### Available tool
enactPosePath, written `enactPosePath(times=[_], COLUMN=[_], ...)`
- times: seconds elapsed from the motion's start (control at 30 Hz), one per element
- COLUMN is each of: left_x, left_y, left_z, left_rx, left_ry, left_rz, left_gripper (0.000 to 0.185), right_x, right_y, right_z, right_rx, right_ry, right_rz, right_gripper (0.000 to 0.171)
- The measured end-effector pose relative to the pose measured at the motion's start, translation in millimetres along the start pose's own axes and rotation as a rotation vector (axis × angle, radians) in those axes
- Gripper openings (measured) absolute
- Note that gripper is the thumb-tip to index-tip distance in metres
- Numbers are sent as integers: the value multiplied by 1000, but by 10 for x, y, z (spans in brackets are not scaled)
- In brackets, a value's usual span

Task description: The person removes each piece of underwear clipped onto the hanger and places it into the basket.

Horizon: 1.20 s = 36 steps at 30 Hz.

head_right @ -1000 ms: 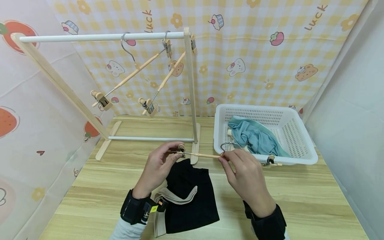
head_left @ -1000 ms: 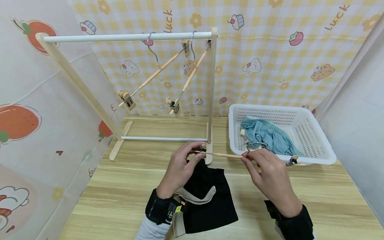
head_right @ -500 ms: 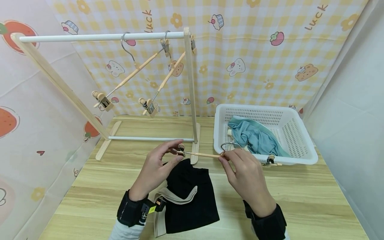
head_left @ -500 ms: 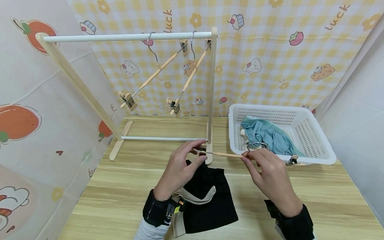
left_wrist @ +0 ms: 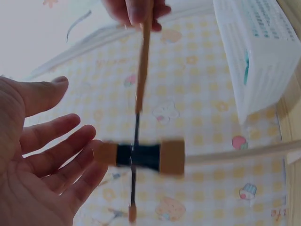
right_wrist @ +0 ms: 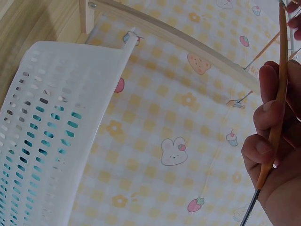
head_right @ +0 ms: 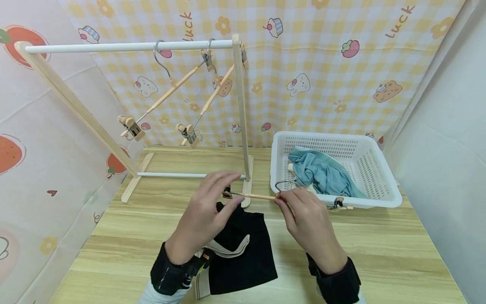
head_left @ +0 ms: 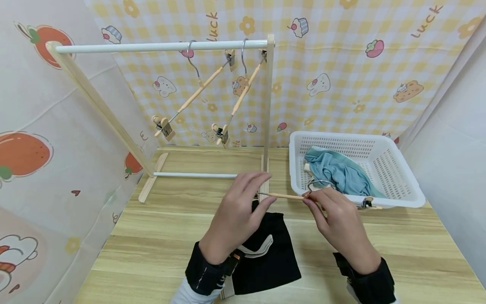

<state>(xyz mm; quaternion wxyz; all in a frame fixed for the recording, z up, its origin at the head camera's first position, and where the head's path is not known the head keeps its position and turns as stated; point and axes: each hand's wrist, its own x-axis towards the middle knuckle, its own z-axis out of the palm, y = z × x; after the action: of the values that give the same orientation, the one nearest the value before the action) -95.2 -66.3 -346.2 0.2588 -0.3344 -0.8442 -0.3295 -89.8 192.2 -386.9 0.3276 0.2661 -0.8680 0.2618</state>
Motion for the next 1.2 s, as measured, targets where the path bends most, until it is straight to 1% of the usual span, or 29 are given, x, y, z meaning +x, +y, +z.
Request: enactPosePath(times=[0.1, 0.23, 0.33, 0.37, 0.4, 0.47, 0.5, 0.6, 0.8, 0.93, 1.07, 1.2], left_x=[24, 34, 37, 38, 37, 30, 25, 6, -34, -44, -42, -38], left_y=[60, 130, 161, 167, 169, 167, 167, 158, 133, 113, 105, 104], left_z=[49, 139, 217, 243, 269, 320, 340, 394, 439, 442, 441, 437], left_rx=[13, 29, 36, 39, 41, 46, 49, 51, 47, 31, 23, 25], left_ry=[-26, -84, -134, -148, -160, -176, -181, -182, -153, -131, -114, -97], left_rz=[44, 69, 64, 60, 57, 48, 44, 42, 41, 35, 36, 44], left_gripper=[41, 37, 35, 34, 34, 34, 33, 28, 15, 12, 11, 9], right_x=[3, 7, 10, 11, 13, 14, 14, 15, 16, 22, 31, 49], right_y=[-10, -18, -33, -43, -51, -71, -80, -96, -119, -127, -127, -131], right_z=[2, 10, 22, 25, 27, 29, 30, 33, 47, 55, 59, 53], right_rx=[17, 21, 17, 14, 12, 14, 18, 37, 69, 83, 89, 78], right_ry=[-10, -13, -21, -24, -28, -39, -45, -54, -55, -53, -45, -41], right_rz=[2, -15, -35, -42, -48, -51, -51, -53, -71, -77, -83, -84], right_gripper=[48, 38, 15, 9, 8, 17, 17, 11, 9, 18, 16, 22])
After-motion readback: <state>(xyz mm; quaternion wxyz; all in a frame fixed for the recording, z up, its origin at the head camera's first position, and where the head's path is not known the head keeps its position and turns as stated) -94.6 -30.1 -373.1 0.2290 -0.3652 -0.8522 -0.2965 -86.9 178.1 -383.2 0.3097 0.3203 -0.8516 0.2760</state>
